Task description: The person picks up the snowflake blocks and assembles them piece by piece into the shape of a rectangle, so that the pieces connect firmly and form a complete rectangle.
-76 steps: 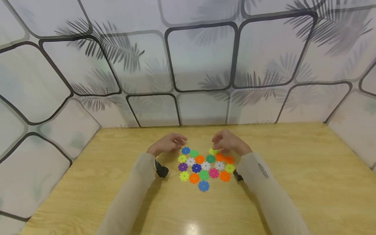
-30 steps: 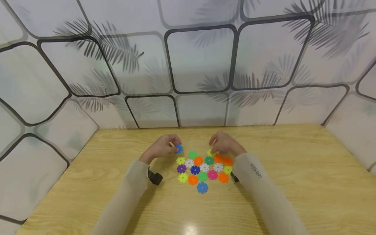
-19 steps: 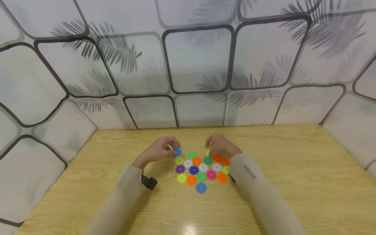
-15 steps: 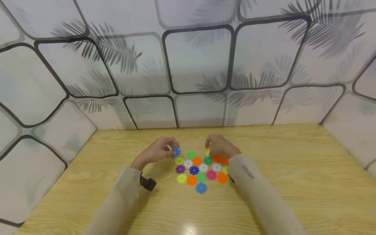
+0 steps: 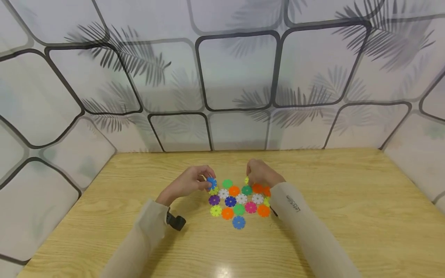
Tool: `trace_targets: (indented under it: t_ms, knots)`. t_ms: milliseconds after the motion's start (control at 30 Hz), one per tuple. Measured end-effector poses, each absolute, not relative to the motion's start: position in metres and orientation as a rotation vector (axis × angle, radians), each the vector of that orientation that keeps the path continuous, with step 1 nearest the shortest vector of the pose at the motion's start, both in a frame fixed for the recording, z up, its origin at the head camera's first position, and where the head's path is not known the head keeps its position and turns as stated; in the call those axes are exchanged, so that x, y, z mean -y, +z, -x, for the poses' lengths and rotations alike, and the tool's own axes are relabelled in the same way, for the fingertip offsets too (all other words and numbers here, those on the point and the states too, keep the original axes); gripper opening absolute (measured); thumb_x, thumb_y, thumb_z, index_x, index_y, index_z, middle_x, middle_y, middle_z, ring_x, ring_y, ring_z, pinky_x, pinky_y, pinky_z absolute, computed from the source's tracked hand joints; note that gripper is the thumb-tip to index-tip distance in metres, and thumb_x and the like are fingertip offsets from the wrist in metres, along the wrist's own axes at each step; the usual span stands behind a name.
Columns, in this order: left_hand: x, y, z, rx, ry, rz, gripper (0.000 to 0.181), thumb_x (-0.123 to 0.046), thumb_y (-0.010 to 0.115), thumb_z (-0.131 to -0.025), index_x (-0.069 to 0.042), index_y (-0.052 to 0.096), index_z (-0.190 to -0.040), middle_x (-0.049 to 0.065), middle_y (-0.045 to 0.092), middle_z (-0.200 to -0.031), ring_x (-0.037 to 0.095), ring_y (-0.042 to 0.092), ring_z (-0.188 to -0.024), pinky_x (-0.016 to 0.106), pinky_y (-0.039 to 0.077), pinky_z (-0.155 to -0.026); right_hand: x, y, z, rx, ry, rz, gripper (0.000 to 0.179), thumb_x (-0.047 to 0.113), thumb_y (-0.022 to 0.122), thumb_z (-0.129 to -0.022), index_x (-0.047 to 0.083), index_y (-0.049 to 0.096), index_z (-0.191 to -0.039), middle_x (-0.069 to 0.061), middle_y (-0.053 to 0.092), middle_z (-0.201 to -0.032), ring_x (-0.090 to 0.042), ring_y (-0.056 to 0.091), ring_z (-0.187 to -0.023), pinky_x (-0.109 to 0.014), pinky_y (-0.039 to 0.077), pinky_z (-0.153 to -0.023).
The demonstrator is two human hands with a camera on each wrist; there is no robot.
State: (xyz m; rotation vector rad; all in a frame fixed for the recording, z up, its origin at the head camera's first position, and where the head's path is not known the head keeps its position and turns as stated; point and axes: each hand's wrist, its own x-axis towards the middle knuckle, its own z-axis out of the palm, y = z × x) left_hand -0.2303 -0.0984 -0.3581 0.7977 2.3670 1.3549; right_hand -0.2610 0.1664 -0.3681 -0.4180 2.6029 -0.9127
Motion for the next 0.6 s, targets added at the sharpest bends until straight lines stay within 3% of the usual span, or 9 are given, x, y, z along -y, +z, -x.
trace_targets:
  t_ms: [300,400,600]
  knots:
    - [0.097,-0.365,0.231,-2.454,1.295,-0.905,0.016,0.003,0.064,-0.097,0.004,0.066,-0.113,0.008,0.069,-0.092,0.025,0.068,-0.080,0.040,0.058,-0.074,-0.174,-0.372,0.270,-2.583,-1.061,0.486,0.012,-0.013,0.062,-0.083,-0.004,0.065,-0.090,-0.012,0.064,-0.084,-0.018,0.052,-0.060,-0.030,0.052,-0.057]
    - [0.098,-0.366,0.230,-2.485,1.300,-0.899,0.015,0.003,0.065,-0.097,0.004,0.067,-0.112,0.007,0.070,-0.090,0.023,0.068,-0.078,0.037,0.057,-0.072,-0.174,-0.372,0.273,-2.577,-1.133,0.512,0.015,-0.013,0.058,-0.084,-0.006,0.067,-0.093,-0.013,0.066,-0.086,-0.020,0.059,-0.065,-0.033,0.058,-0.060]
    - [0.094,-0.365,0.228,-2.441,1.369,-0.915,0.020,0.001,0.065,-0.098,0.008,0.067,-0.116,0.010,0.071,-0.088,0.032,0.069,-0.079,0.045,0.057,-0.073,-0.174,-0.366,0.266,-2.590,-1.291,0.411,0.015,-0.015,0.059,-0.088,-0.015,0.066,-0.101,-0.021,0.065,-0.093,-0.030,0.067,-0.075,-0.040,0.061,-0.067]
